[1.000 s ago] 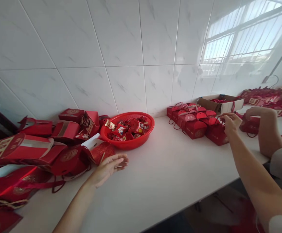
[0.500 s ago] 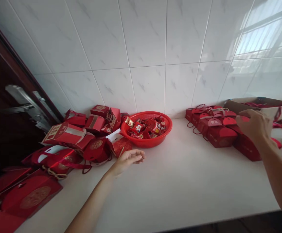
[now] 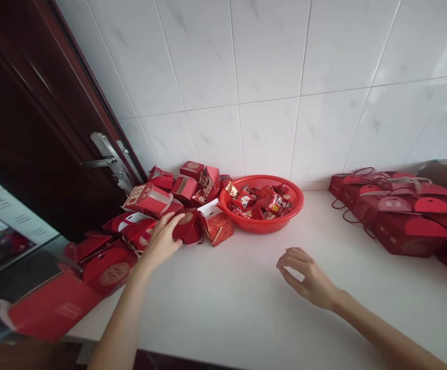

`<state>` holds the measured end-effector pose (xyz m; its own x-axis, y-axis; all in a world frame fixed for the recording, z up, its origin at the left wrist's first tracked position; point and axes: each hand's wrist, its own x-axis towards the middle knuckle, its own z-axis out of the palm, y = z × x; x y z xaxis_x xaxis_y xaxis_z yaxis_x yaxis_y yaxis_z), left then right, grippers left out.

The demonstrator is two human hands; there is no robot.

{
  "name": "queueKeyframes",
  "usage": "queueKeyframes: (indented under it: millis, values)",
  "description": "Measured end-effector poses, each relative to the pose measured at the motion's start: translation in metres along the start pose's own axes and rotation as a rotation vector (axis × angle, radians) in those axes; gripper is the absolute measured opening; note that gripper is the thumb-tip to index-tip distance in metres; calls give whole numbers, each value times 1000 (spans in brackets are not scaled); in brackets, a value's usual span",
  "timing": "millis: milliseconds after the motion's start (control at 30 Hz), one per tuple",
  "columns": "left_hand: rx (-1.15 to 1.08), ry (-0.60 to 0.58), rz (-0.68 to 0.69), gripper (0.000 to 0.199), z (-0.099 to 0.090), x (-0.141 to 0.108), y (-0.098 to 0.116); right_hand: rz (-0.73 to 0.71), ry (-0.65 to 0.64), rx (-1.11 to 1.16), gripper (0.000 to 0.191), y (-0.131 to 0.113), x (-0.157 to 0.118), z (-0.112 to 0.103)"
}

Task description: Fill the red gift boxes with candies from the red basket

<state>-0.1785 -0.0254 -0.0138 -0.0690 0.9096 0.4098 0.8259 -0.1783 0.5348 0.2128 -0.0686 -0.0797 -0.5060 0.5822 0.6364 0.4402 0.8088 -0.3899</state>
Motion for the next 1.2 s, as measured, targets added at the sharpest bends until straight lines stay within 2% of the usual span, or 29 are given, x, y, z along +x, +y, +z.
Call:
queueKeyframes:
  millis: [100, 200, 300, 400, 533, 600, 667, 767, 867, 967, 1067, 1200]
  values:
    - [127, 15, -15, 56, 3, -6, -23, 37, -29, 20, 18, 3, -7, 4]
    - [132, 24, -13, 39, 4, -7, -27, 64, -14, 27, 19, 5, -11, 5]
    - [99, 112, 14, 30, -1, -3, -20, 84, 2, 30, 18, 5, -11, 5]
    - [94, 285, 44, 26, -11, 0, -9, 103, 2, 32, 18, 5, -11, 4]
    - [5, 502, -49, 24, -34, -4, 11, 112, 3, 42, 18, 4, -11, 3]
    - [-121, 536, -69, 24, -45, -10, 28, 113, 14, 50, 18, 4, -11, 3]
    - [-216, 486, -27, 26, -48, -16, 51, 137, 31, 64, 17, 4, -11, 2]
    - [-232, 250, 124, 25, -34, -20, 90, 212, 72, 90, 16, 3, -11, 3]
    - [-280, -95, 320, 25, 1, -18, 122, 265, 143, 112, 23, 2, -11, 3]
    - [-353, -314, 420, 27, 43, -13, 140, 241, 247, 99, 28, 0, -11, 0]
    - [-390, -412, 464, 28, 78, -7, 149, 164, 275, 50, 33, -1, -9, -6]
    - [-374, -402, 482, 23, 102, -4, 152, 84, 194, -2, 34, -3, -5, -12]
